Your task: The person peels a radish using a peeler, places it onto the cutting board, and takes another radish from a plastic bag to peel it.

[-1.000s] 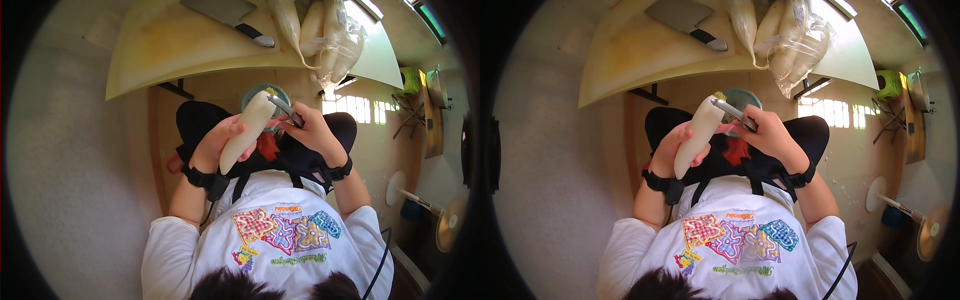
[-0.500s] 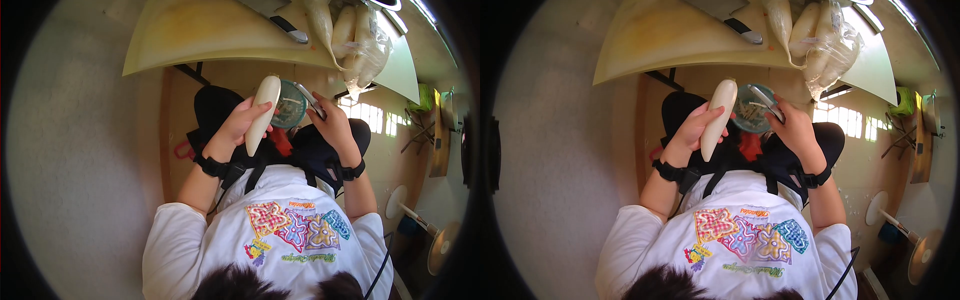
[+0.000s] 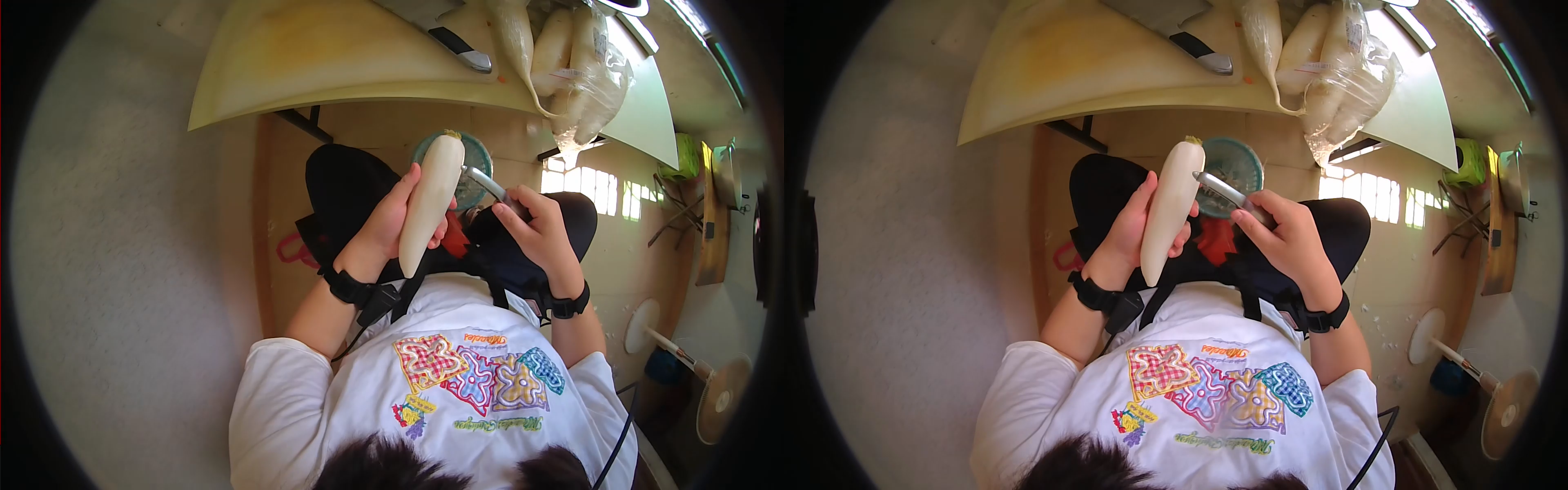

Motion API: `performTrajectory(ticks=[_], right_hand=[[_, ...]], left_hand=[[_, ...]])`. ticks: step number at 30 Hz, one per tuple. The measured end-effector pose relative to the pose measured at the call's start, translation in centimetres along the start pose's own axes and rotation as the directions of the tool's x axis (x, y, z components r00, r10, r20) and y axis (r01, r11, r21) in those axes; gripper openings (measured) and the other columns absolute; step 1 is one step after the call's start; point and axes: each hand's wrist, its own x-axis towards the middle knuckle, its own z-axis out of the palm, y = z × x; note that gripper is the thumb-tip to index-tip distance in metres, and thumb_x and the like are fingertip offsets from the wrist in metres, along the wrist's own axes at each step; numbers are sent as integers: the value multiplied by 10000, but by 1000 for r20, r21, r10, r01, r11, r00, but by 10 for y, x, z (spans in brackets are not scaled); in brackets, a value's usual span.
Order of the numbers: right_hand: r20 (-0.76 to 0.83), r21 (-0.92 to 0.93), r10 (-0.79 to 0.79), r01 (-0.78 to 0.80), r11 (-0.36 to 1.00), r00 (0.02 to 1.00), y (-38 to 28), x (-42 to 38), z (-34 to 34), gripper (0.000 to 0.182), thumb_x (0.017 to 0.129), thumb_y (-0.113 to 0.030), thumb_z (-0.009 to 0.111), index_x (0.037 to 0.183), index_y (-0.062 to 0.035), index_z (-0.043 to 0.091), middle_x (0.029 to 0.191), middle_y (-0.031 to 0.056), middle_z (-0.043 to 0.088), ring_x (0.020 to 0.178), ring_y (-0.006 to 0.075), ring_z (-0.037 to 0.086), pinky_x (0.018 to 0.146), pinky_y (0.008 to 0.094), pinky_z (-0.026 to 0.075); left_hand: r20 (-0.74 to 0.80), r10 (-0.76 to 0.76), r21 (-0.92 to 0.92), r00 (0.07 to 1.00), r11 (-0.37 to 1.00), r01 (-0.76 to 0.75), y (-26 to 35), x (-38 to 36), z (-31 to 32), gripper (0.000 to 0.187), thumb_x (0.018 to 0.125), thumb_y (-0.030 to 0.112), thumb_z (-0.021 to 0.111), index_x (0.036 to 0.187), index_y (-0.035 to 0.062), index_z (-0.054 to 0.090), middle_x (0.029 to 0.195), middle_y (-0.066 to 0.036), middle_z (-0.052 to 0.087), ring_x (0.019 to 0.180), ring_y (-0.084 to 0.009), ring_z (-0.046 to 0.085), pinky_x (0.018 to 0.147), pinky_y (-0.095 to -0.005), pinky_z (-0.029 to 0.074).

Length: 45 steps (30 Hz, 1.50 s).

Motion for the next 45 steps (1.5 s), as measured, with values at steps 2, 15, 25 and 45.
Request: performTrajectory(ticks=[2, 15, 25, 45], right_hand=[[-17, 1, 14, -14, 1000, 1000, 3, -5, -1, 205, 895, -167, 723, 944, 14, 641, 629, 70, 507, 543, 139, 423, 527, 288, 376], [110, -42, -233, 239, 970, 966, -13, -13, 6, 205, 857, -152, 731, 1021, -40, 679, 812, 122, 675, 691, 280, 661, 608, 336, 516], [163, -108, -324, 343, 933, 932, -11, -13, 15, 203, 853, -122, 720, 1035, -33, 698, 715, 100, 612, 607, 256, 600, 544, 352, 465], [64, -191, -359, 365, 911, 931, -3, -15, 10, 198, 849, -194, 747, 1013, -89, 708, 704, 73, 606, 582, 250, 608, 515, 344, 475]], left_hand=[[46, -9, -41, 999, 999, 11, -6, -1, 3, 643, 1023, 590, 339, 1298, 35, 512, 951, -95, 627, 576, -181, 599, 437, -301, 474], [62, -15, 30, 998, 999, 13, -13, 2, 7, 670, 1012, 613, 350, 1068, -7, 596, 836, -96, 639, 560, -173, 628, 476, -303, 527], [37, -53, -24, 998, 998, 54, -13, -2, 13, 680, 992, 644, 370, 1083, 8, 596, 857, -88, 640, 554, -158, 617, 472, -302, 534], [27, -100, -21, 995, 995, 101, -18, -6, 22, 702, 980, 654, 396, 1085, -6, 613, 706, -92, 629, 499, -171, 608, 438, -304, 501]])
